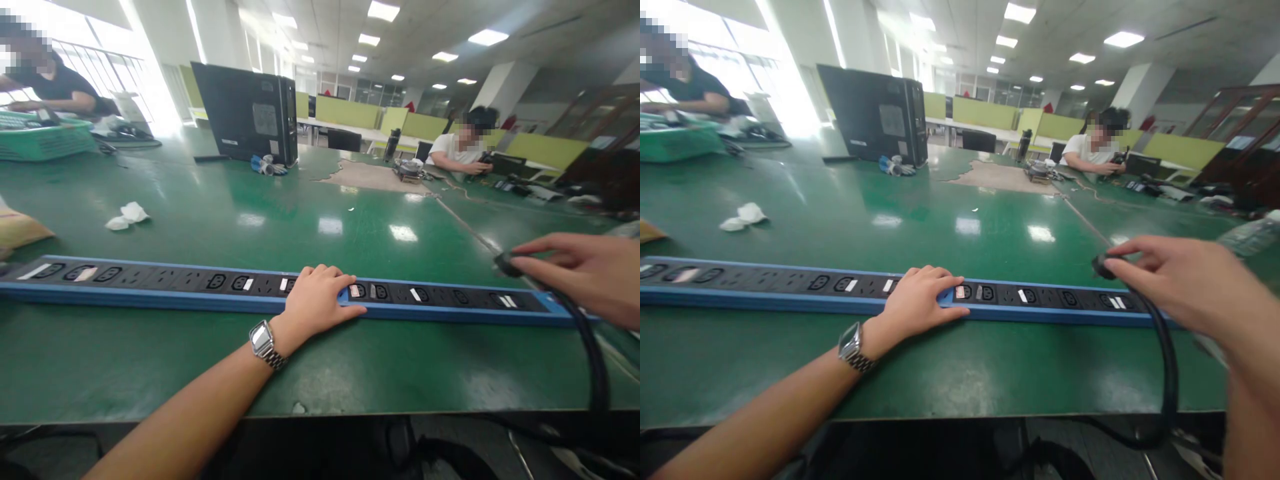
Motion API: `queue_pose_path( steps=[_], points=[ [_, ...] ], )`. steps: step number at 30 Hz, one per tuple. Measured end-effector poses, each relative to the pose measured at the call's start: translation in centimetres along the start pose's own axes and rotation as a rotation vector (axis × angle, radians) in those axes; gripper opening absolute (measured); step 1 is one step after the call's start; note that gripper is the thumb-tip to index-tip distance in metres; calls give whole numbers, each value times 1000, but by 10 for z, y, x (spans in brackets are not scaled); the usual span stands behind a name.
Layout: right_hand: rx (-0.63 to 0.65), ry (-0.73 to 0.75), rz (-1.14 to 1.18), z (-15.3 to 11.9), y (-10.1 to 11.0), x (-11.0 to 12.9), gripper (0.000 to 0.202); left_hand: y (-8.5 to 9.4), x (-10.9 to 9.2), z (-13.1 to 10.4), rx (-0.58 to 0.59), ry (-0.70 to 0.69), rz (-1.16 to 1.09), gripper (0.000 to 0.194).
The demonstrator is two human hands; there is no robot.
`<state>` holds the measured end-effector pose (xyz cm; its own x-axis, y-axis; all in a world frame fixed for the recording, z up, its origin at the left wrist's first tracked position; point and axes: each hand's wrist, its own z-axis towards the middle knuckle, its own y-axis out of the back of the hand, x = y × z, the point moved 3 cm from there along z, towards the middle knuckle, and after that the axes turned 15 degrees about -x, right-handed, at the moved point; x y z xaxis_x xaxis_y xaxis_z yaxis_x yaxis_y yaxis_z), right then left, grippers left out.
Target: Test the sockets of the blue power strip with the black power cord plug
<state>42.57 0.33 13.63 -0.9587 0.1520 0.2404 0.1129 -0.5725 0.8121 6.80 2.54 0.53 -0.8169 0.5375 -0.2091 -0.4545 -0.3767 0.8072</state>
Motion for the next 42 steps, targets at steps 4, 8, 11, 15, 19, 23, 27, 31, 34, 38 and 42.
queue_pose_path(
  steps=[4, 8, 11, 15, 19, 23, 27, 31, 34, 38, 42],
  points=[
    [202, 40, -87, -15, -49, -14, 17, -1, 1, 0, -19, -3, -5, 54],
    [257, 107, -22, -25, -67, -35, 23, -2, 2, -1, -7, 4, -19, 56],
    [291, 135, 35, -30, -69, -43, 27, -1, 2, -1, -4, 8, -21, 55],
    [298, 128, 64, -34, -74, -45, 30, -2, 2, -1, -3, 2, -17, 55],
    [334, 90, 98, -34, -83, -50, 36, -2, 3, -1, -10, 1, -19, 55],
    [344, 135, 77, -28, -87, -51, 42, -1, 2, -1, -9, -9, -21, 55],
    [401, 125, 67, -30, -90, -43, 41, 0, 2, -1, -15, -6, -27, 55],
    [476, 7, 164, -35, -91, -38, 39, 0, 2, -1, -16, 2, -25, 56],
    [389, -7, 198, -23, -77, -38, 37, -1, 3, -1, -15, 4, -29, 55],
    [41, -195, 285, -2, -35, -24, 45, 1, 2, -1, -20, 8, -47, 55],
    [318, -70, 483, -33, -31, 48, 52, 10, -13, 1, -148, -96, -131, 74]
  ],
)
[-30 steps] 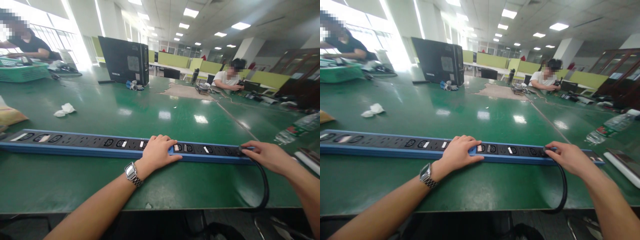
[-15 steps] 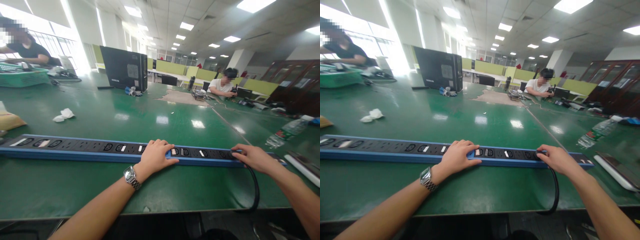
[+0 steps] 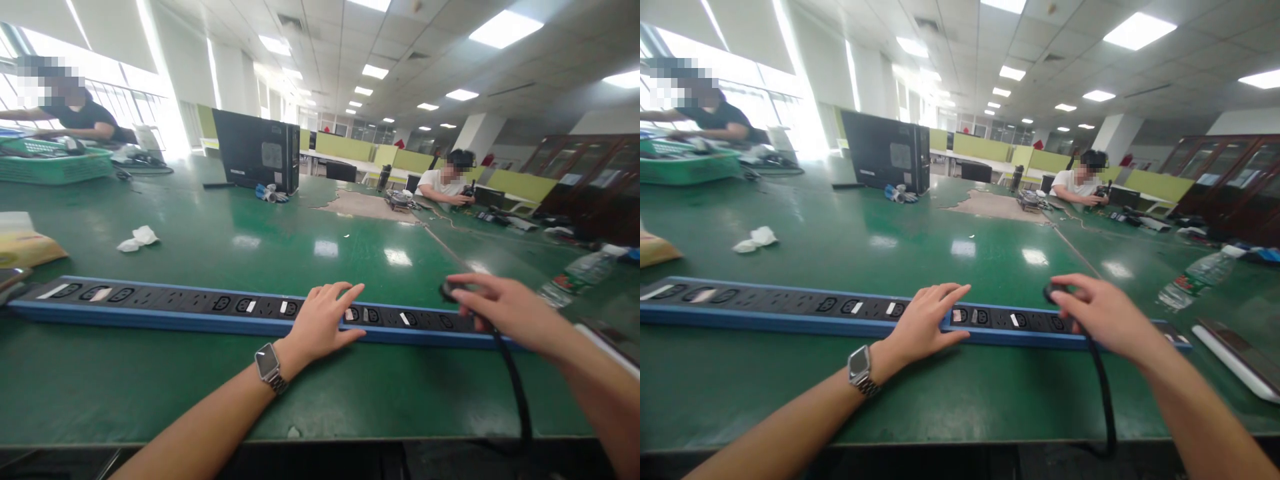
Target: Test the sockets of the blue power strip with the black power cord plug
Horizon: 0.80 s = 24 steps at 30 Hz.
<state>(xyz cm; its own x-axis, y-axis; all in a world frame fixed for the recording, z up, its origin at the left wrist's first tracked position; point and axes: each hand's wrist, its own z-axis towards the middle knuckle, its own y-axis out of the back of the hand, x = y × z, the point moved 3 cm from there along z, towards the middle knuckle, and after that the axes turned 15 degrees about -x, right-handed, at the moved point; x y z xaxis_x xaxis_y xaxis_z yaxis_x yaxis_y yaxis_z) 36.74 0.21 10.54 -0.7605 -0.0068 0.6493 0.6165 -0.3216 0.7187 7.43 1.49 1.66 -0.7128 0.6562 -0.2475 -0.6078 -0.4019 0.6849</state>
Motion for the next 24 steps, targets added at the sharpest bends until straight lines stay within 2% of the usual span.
queue_pose_path(
  steps=[1, 3, 5, 7, 9, 11, 13, 15, 17, 19, 24],
  points=[
    [135, 36, 65, -13, -21, 16, 51, 1, -6, 1, -35, -53, -27, 76],
    [303, 92, 203, -39, -61, 46, 49, 3, -18, 0, -91, -165, -61, 69],
    [391, 124, 331, -60, -93, 68, 48, 7, -25, -4, -148, -240, -67, 54],
    [397, 104, 421, -71, -110, 78, 53, 15, -23, -9, -215, -255, -56, 44],
    [285, 90, 427, -72, -114, 74, 58, 29, -10, -14, -287, -208, -28, 38],
    [44, 132, 340, -63, -110, 55, 56, 50, 11, -20, -365, -103, 19, 38],
    [-232, 215, 196, -52, -107, 28, 47, 72, 39, -29, -437, 65, 82, 42],
    [-428, 328, 30, -42, -111, -1, 44, 90, 69, -40, -452, 277, 143, 40],
    [-498, 426, -114, -36, -121, -23, 42, 101, 93, -53, -475, 451, 132, 46],
    [-502, 475, -204, -34, -131, -36, 40, 104, 107, -64, -449, 503, 91, 44],
    [-495, 496, -265, -35, -139, -39, 34, 94, 109, -69, -194, 285, 20, 37]
  ],
)
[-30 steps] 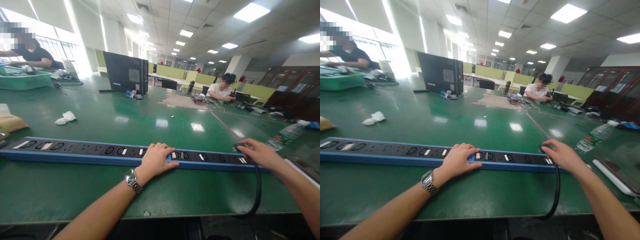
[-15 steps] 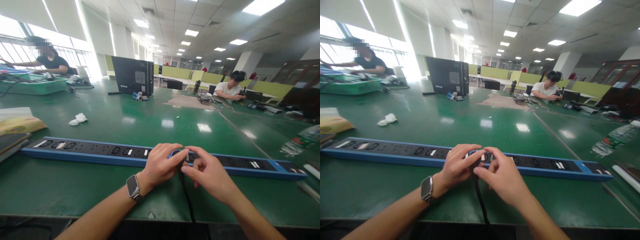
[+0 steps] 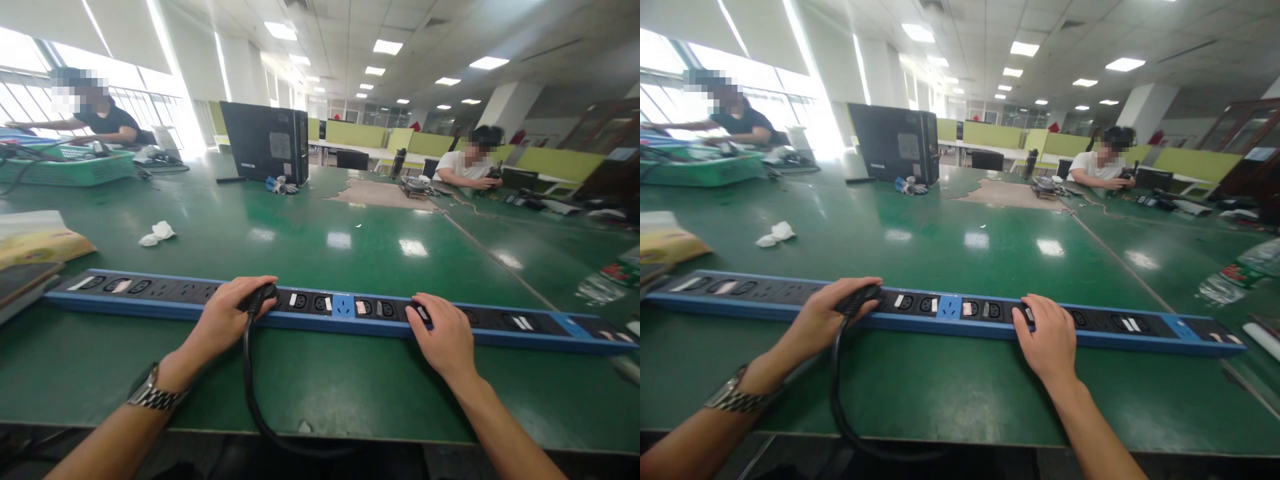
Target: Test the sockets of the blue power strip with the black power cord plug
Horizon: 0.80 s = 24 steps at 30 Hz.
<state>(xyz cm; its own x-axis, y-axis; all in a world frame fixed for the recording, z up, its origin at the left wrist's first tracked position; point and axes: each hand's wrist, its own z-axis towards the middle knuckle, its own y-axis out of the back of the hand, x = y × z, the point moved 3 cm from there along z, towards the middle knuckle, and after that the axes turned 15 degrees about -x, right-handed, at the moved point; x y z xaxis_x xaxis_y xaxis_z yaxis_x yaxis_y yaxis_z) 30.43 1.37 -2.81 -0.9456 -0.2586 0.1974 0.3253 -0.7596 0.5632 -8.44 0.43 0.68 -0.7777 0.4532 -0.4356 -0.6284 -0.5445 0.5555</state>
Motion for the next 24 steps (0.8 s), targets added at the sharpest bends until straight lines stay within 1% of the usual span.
queue_pose_path(
  steps=[3, 5, 7, 9, 12, 13, 14, 15, 16, 17, 18, 19, 20, 22, 23, 24],
  points=[
    [-3, 0, 2, 1, 1, 1, 33, -4, -3, 6, 169, -121, 0, 41],
    [-3, -3, -6, 1, 1, 0, 33, -5, -4, 11, 270, -165, -2, 42],
    [0, -1, -8, 0, 1, -1, 33, -5, -4, 13, 342, -182, 6, 43],
    [3, 7, -1, 0, 1, -1, 33, -4, -3, 13, 371, -190, 10, 43],
    [-6, 19, 5, -1, 0, 0, 33, -4, 1, 7, 342, -197, 8, 43],
    [-12, 21, 3, -1, 0, 1, 32, -3, 2, 5, 312, -194, 6, 42],
    [-19, 22, -1, -1, 0, 2, 32, -3, 2, 4, 257, -174, -7, 40],
    [-25, 22, -7, -1, 0, 3, 31, -2, 1, 3, 171, -133, -35, 39],
    [-30, 22, -14, -1, -1, 4, 30, -1, -2, 4, 58, -75, -76, 37],
    [-32, 21, -22, -1, -1, 4, 30, -1, -6, 5, -61, -11, -122, 36],
    [-33, 20, -30, 0, -2, 5, 29, -2, -12, 6, -156, 43, -165, 36],
    [-33, 18, -36, 0, -2, 5, 29, -6, -21, 7, -208, 76, -203, 38],
    [-34, 17, -41, 0, -2, 6, 29, -13, -31, 9, -196, 75, -227, 39],
    [-38, 18, -42, 0, -1, 6, 29, -34, -52, 13, -43, 11, -250, 39],
    [-41, 22, -38, 0, -1, 6, 29, -45, -61, 14, 37, -21, -239, 34],
    [-43, 26, -33, 0, -1, 6, 29, -55, -68, 15, 93, -55, -228, 31]
  ],
)
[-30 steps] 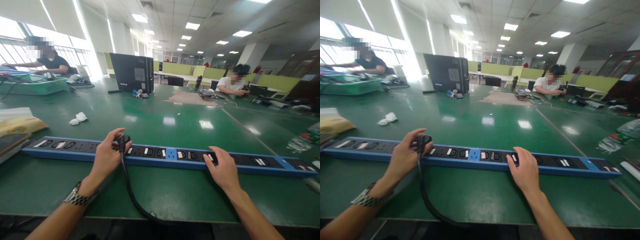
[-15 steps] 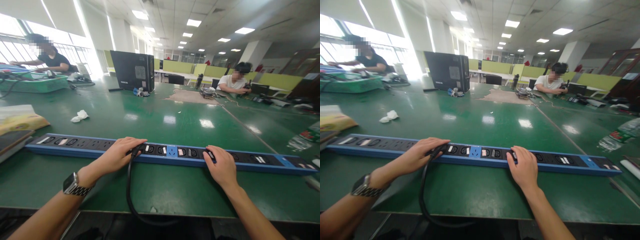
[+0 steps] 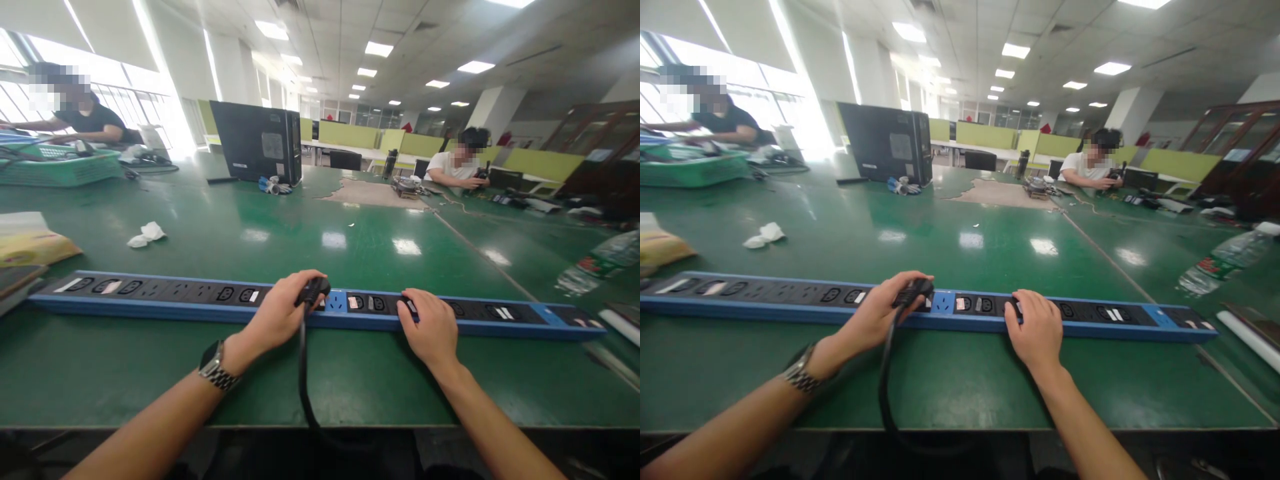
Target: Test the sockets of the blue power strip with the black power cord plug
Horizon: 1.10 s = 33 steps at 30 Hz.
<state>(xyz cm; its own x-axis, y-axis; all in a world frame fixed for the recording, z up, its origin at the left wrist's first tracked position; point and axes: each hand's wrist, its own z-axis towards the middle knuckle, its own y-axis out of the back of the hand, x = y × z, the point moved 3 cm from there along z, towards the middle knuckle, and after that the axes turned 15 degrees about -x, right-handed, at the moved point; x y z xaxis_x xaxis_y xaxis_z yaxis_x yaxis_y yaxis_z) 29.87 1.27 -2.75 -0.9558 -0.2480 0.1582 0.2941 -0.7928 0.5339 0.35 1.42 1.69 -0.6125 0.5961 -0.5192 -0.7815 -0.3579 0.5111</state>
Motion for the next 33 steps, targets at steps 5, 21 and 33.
queue_pose_path(
  steps=[5, 21, 33],
  points=[
    [-6, 4, 9, 0, 1, 0, 29, -27, -2, 4, 74, -65, 49, 30],
    [38, -25, -6, 1, 2, 1, 31, -33, -12, 4, 121, 1, 171, 28],
    [78, -197, 143, 7, 4, -3, 31, -29, -14, 3, 78, -5, 83, 27]
  ],
)
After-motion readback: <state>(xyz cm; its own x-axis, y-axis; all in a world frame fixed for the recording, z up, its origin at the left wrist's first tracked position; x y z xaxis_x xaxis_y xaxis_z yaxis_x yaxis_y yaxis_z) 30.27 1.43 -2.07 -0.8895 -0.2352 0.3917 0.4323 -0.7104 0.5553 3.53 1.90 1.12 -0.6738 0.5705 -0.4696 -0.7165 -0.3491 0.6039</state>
